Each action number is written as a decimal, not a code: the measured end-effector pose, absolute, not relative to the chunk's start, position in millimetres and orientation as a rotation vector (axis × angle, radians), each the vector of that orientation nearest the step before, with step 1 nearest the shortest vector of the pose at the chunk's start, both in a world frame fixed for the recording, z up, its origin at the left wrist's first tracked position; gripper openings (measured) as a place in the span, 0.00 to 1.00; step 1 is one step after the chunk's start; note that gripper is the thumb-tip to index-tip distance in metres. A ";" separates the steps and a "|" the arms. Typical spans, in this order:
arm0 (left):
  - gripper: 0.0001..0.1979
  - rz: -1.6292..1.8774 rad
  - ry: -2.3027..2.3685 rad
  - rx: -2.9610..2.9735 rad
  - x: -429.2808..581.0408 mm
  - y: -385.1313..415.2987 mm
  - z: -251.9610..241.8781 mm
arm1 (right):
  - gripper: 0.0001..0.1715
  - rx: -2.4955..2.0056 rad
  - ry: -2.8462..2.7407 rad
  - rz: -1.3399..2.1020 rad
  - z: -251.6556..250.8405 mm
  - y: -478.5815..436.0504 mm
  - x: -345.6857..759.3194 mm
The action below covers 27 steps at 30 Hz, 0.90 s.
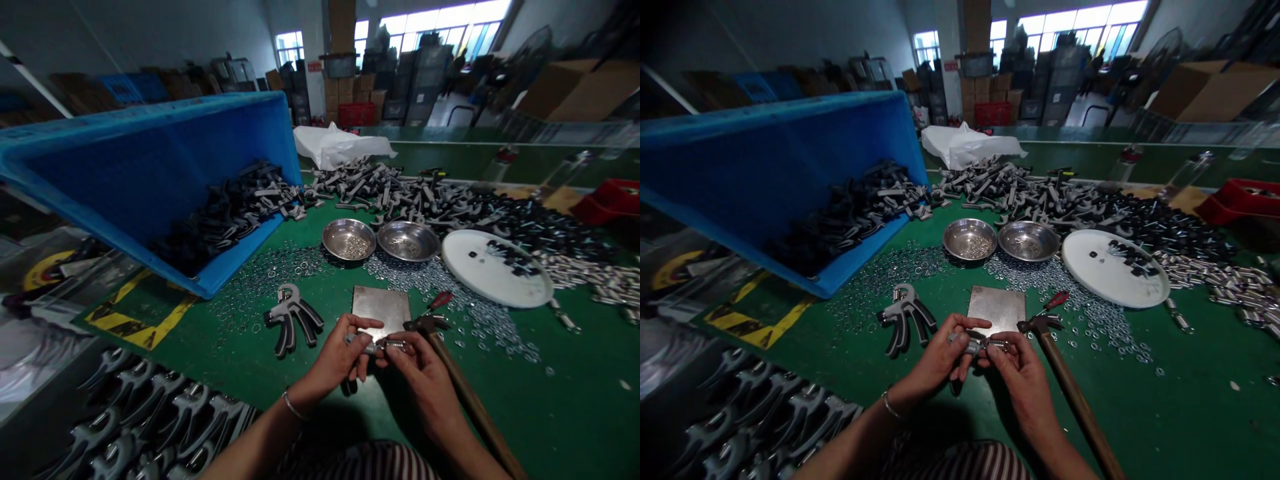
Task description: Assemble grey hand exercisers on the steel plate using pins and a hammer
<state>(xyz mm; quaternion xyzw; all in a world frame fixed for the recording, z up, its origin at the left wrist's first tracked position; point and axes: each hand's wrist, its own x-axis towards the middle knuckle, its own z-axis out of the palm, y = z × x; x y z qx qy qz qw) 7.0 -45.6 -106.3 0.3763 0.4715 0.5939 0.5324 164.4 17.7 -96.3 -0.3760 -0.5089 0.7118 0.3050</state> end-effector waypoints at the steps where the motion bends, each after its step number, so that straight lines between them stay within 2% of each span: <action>1: 0.25 1.431 1.110 0.887 9.2 -46.0 -106.2 | 0.18 -1.000 -1.336 1.872 -96.6 14.6 163.5; 7: 0.33 1.405 0.934 0.702 27.5 -47.3 -114.5 | 0.13 -0.980 -1.628 1.717 -95.0 23.1 171.4; 11: 0.37 1.036 0.945 0.611 24.4 -47.5 -112.5 | 0.08 -0.774 -2.179 1.392 -91.0 56.0 187.5; 13: 0.36 0.957 1.039 0.654 19.1 -49.5 -107.8 | 0.06 -0.631 -2.371 1.310 -88.3 69.4 189.7; 15: 0.34 1.108 1.275 0.740 14.2 -53.1 -103.8 | 0.06 -0.565 -2.402 1.362 -84.7 76.5 184.4; 18: 0.22 1.307 1.561 0.987 7.1 -61.7 -100.8 | 0.06 -0.545 -2.354 1.423 -76.3 77.3 165.2; 20: 0.18 1.257 1.509 1.125 0.1 -68.5 -98.9 | 0.05 -0.481 -2.346 1.450 -68.5 75.5 148.1; 24: 0.20 1.230 1.276 0.908 -16.0 -79.2 -97.1 | 0.08 -0.271 -2.439 1.501 -59.6 83.0 105.0; 27: 0.17 1.268 1.127 0.664 -18.0 -81.9 -103.3 | 0.15 -0.275 -2.753 1.189 -73.1 104.8 60.9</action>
